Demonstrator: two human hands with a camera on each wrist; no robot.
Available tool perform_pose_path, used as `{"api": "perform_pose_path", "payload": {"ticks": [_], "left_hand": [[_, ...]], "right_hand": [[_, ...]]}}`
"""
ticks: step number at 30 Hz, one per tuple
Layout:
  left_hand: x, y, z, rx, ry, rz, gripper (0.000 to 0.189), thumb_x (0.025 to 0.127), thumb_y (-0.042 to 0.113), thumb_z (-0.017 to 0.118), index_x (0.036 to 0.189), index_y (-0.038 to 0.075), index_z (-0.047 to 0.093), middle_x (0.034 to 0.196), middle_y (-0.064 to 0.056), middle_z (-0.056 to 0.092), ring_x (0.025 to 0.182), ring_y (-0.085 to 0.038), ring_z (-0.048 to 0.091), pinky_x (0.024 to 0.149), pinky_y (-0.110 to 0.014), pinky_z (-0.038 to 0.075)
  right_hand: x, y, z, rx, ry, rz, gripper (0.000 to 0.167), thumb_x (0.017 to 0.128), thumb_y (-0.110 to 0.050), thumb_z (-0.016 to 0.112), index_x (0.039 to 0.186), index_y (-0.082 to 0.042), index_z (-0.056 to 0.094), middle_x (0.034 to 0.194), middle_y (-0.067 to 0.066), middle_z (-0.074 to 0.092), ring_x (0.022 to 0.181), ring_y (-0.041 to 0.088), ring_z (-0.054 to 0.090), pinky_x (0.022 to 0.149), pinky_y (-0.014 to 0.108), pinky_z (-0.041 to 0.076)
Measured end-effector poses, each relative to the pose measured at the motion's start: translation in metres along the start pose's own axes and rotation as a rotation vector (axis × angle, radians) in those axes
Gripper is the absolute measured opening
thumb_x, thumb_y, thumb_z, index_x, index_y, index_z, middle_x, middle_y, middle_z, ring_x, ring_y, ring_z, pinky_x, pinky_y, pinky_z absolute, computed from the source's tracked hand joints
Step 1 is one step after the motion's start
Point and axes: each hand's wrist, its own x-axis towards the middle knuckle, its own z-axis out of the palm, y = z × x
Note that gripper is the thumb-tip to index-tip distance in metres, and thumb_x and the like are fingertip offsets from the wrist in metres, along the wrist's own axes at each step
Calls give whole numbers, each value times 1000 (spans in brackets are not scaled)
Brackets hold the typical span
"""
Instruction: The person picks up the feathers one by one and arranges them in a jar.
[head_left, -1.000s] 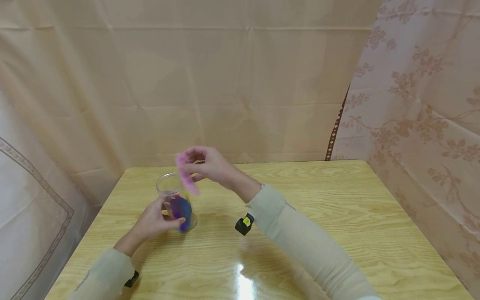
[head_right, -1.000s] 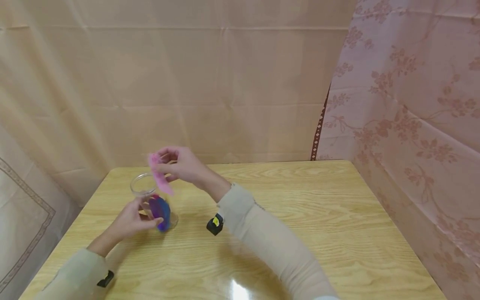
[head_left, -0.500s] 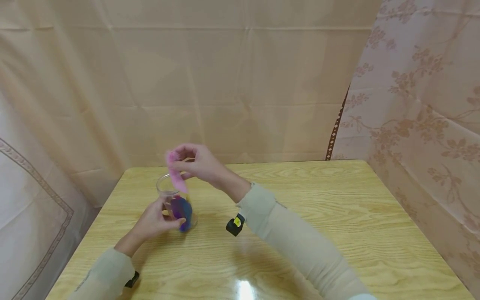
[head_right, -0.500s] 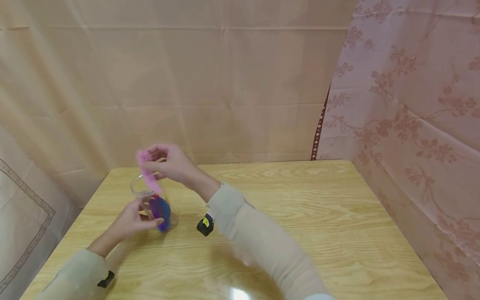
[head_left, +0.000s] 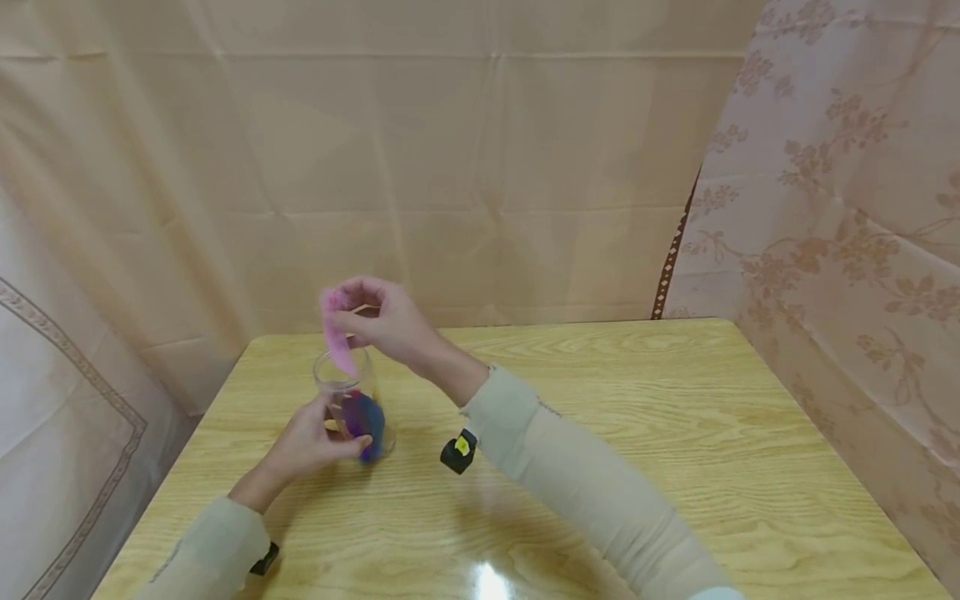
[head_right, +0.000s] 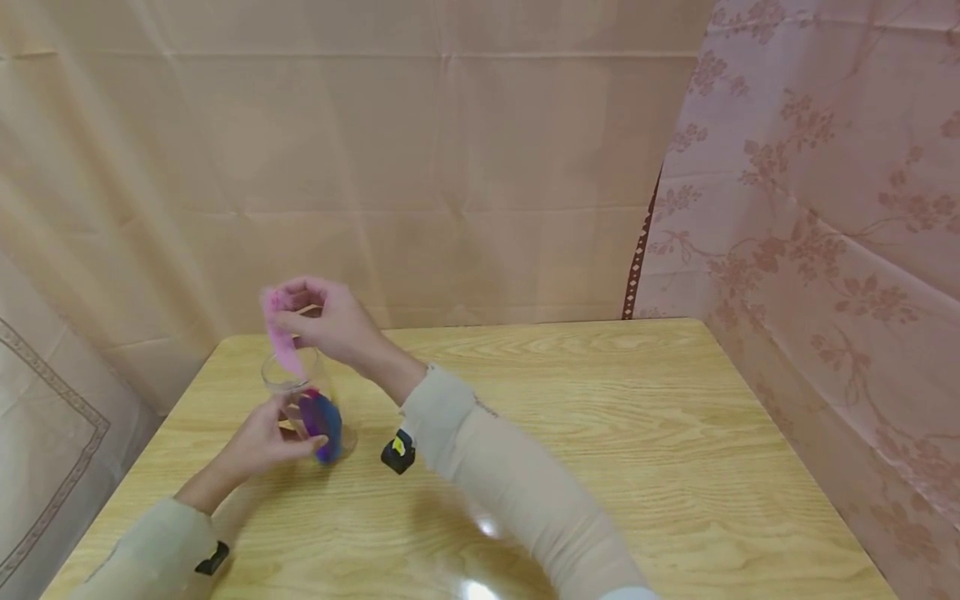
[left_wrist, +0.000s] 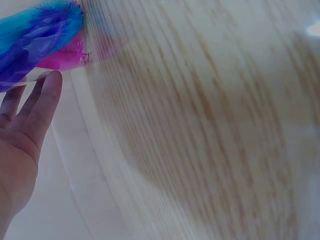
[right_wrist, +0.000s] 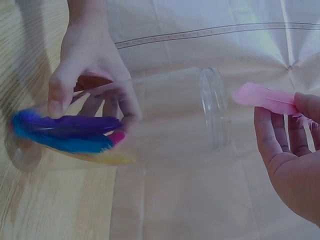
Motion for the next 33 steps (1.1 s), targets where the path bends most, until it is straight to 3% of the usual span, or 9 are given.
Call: {"api": "perform_pose_path", "payload": {"ticks": [13,19,25,33], "left_hand": [[0,2,2,29,18,28,78,74,0,88,140,7,46,120,-17,59,79,-21,64,66,-27,60],[0,8,3,39,17,11,76,73,-7,85,137,1,46,111,-20,60,77,-27,63,65,-30,60],[-2,2,2,54,8,2,75,74,1,89,137,4,48,105,-12,62,77,-16,62,65,-28,60],[-5,-4,0,39,6,20,67,75,10,90,130,8,52,102,-9,63,80,-17,62,65,-29,60]], "right_hand": [[-1,13,6,-101,-53,-36,23,95,1,69,117,4,64,100,12,66,81,14,67,77,32,60],[-1,16,8,-115,-59,-30,23,95,-1,69,118,2,64,101,11,66,82,15,67,77,32,60],[-2,19,10,-114,-57,-35,28,95,0,68,122,0,62,101,11,63,81,17,67,76,32,61],[-4,23,13,-161,-59,-89,40,95,4,67,132,-8,57,108,5,61,82,15,68,75,35,61]]}}
